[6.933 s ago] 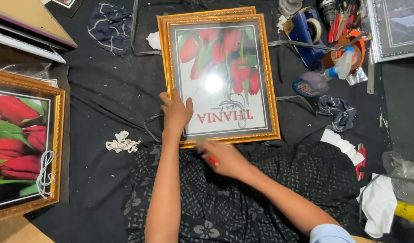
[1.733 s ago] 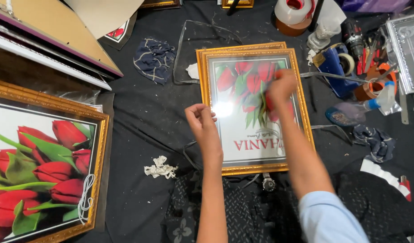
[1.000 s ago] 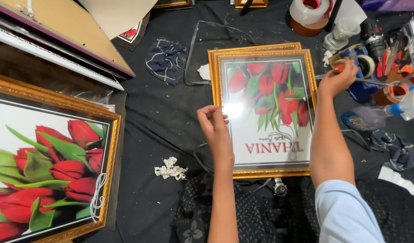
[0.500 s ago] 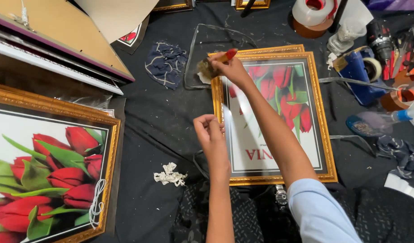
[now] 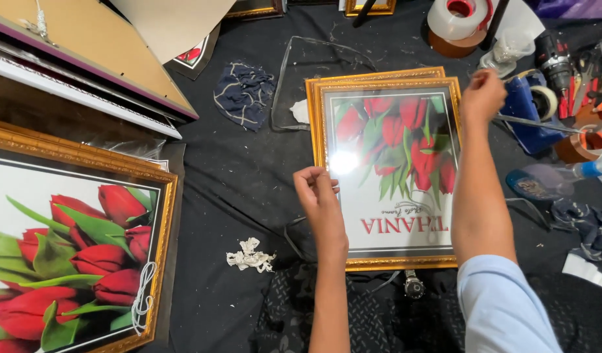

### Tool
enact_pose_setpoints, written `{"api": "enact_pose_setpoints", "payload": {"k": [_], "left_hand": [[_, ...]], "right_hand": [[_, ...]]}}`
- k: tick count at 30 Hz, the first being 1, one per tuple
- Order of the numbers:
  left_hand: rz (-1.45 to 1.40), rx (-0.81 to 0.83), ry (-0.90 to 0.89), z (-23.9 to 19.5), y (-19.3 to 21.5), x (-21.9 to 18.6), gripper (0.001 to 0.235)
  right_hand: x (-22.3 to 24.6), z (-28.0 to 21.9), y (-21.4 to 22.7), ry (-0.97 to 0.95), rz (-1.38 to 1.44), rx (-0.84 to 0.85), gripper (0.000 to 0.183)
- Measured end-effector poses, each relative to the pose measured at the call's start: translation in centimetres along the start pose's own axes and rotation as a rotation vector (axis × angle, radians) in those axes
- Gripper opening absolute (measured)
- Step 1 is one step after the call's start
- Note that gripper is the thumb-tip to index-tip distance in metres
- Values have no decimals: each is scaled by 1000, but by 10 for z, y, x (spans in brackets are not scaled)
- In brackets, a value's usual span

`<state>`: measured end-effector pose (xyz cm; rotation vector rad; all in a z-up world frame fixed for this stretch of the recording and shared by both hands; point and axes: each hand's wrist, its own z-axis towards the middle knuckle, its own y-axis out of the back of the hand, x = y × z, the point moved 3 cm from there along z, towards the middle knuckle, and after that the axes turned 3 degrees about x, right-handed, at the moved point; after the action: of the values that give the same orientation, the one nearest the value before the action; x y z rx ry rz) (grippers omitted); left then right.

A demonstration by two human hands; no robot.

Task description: The person sits on the floor and wipes the glass surface of a gold-framed picture with a red-handled brush. They repeatedly brush across the glass and occasionally adjust the frame's position on the black cloth-covered floor.

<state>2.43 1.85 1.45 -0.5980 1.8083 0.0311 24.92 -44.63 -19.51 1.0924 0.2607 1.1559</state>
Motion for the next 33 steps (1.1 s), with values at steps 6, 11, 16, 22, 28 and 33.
{"api": "enact_pose_setpoints", "payload": {"k": [6, 11, 16, 22, 28, 33], "left_hand": [[13, -21, -9, 7, 4, 4, 13], [10, -21, -14, 7, 1, 1, 12], [9, -39, 24, 7, 9, 3, 7], [-5, -44, -5, 4, 7, -1, 12], [-92, -129, -39, 5, 13, -1, 15], [-262, -342, -68, 3, 27, -15, 23]], "right_hand": [[192, -95, 62, 333, 321, 195, 18], [299, -135, -11, 319, 403, 511, 8], [322, -120, 41, 54, 911, 932, 14], [164, -88, 2, -505, 960, 646, 66], [5, -25, -6, -478, 576, 284, 47], [93, -41, 31, -17, -147, 131, 17]]}}
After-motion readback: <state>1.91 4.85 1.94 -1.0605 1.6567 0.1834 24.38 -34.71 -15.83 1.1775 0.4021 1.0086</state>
